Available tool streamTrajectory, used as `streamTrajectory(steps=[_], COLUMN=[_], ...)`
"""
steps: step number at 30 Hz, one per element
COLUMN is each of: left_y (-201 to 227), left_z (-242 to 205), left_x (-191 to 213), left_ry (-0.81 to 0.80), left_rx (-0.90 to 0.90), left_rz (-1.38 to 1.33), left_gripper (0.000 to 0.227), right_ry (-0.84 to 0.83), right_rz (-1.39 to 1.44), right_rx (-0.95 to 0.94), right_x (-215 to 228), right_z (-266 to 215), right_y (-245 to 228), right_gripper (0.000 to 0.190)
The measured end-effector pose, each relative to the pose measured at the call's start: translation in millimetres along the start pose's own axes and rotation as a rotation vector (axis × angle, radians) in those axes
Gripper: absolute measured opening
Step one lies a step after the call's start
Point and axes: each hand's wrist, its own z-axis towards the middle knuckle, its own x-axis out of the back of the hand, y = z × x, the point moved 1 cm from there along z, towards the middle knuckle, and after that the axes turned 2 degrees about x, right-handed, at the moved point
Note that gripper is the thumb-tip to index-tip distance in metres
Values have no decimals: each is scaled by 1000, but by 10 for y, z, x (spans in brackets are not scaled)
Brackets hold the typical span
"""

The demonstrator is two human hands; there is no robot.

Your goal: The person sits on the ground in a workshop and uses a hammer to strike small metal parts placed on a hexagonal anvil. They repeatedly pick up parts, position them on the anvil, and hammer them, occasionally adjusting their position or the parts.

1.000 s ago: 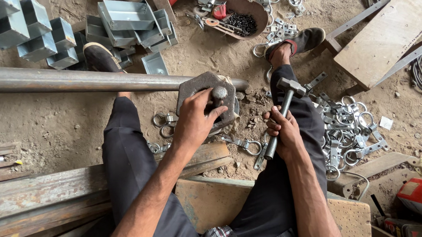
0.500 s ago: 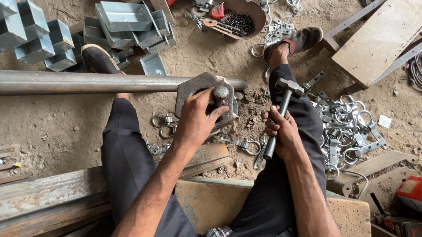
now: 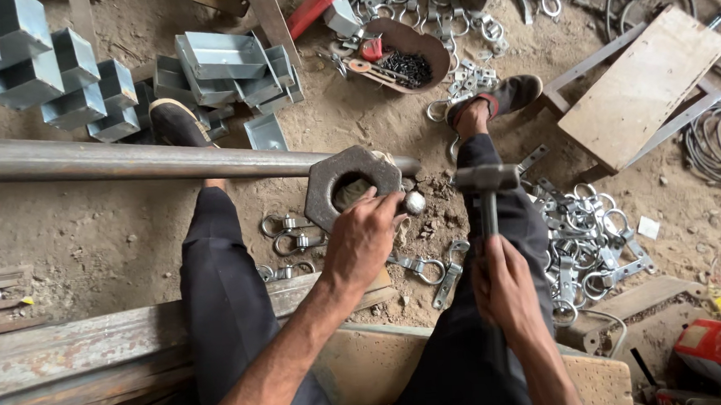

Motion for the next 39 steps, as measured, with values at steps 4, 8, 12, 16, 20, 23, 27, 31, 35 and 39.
streamTrajectory(steps=[4, 8, 12, 16, 20, 23, 27, 31, 35, 39], left_y=[-66, -126, -144, -152, -148, -169, -133, -148, -205, -222], left_z=[-18, -13, -5, 22, 30, -17, 21, -17, -33, -15], left_x=[-109, -177, -216, -204, -190, -189, -58, 2, -103, -60], left_ry=[69, -4, 20, 3, 75, 33, -118, -71, 164, -24], left_rx=[-68, 34, 53, 59, 53, 133, 307, 285, 107, 295], left_rz=[-8, -82, -96, -110, -114, -172, -134, -250, -189, -276], left_gripper=[23, 29, 27, 28, 28, 30, 28, 28, 25, 30], right_ry=[96, 284, 172, 70, 107, 223, 71, 53, 190, 88], right_rz=[-404, -413, -503, -629, -471, -353, -608, -559, -435, -402], right_rx=[300, 556, 676, 563, 400, 626, 408, 343, 603, 802], right_x=[124, 101, -224, -254, -10, -26, -309, -135, 61, -213], right_z=[-460, -758, -528, -358, -474, -562, -370, -354, -555, -334], right_y=[-281, -450, -379, -419, -564, -522, -480, -689, -784, -619], right_gripper=[45, 36, 29, 31, 30, 32, 38, 36, 30, 26])
